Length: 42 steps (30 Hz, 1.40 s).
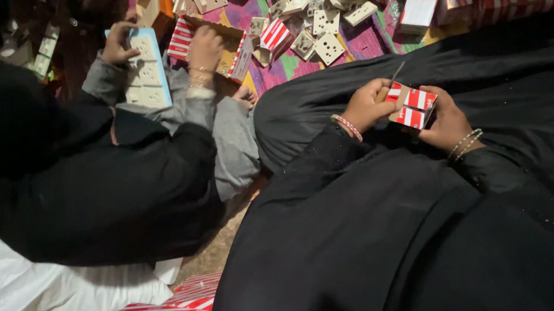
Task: The person uses a small tool to manipulate white electrical socket components, then places them into small red-and-white striped boxes. The person repeats this process with multiple components and boxes while seated on the floor.
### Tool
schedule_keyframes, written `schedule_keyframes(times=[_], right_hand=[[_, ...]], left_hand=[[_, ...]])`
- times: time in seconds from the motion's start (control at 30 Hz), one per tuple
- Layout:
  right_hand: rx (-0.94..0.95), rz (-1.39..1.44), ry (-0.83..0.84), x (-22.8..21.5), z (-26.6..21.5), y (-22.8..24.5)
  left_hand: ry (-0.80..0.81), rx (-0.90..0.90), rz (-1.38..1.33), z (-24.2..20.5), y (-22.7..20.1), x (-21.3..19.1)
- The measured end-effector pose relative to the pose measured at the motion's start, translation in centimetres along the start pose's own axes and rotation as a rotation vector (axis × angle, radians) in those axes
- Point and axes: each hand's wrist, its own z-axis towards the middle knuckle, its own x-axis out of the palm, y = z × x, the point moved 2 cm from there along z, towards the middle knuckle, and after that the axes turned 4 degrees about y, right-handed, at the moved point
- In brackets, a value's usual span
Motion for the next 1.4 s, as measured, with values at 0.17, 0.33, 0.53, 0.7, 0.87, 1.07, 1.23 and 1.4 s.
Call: schedule_keyframes(times=[0.17, 0.33, 0.53, 0.7, 0.87, 1.07, 1.23, 1.4], right_hand=[[0.255, 0.173, 0.054, 0.7, 0.1, -2.1], [0.084, 0.686, 0.038, 1.6, -0.2, -5.4], [0.021, 0.631, 0.112, 2.3, -0.3, -8.4], [0.136, 0.746, 0.110, 3.0, -0.2, -8.5], [0.157, 0.308, 0.126, 3.0, 0.0, -7.5], [0.176, 0.176, 0.153, 2.2, -0.1, -5.9], [0.205, 0.066, 0.161, 1.8, 0.2, -5.1], [0.202, 0.060, 0.092, 2.0, -0.1, -5.7]], left_hand=[[-0.104, -0.021, 0.041, 1.2, 2.6, -1.8], [-0.234, 0.004, 0.268, 2.8, 6.4, -3.3], [-0.195, -0.100, 0.587, 0.8, 4.9, -0.2], [-0.383, 0.154, 1.009, -2.0, -3.4, 0.7], [-0.100, 0.196, 1.166, -3.2, -7.6, 4.0], [-0.038, 0.274, 1.002, -3.7, -6.2, 4.6], [0.049, 0.289, 0.903, -2.0, -4.1, 2.7], [0.190, 0.063, 0.807, -1.0, -2.3, 1.9]])
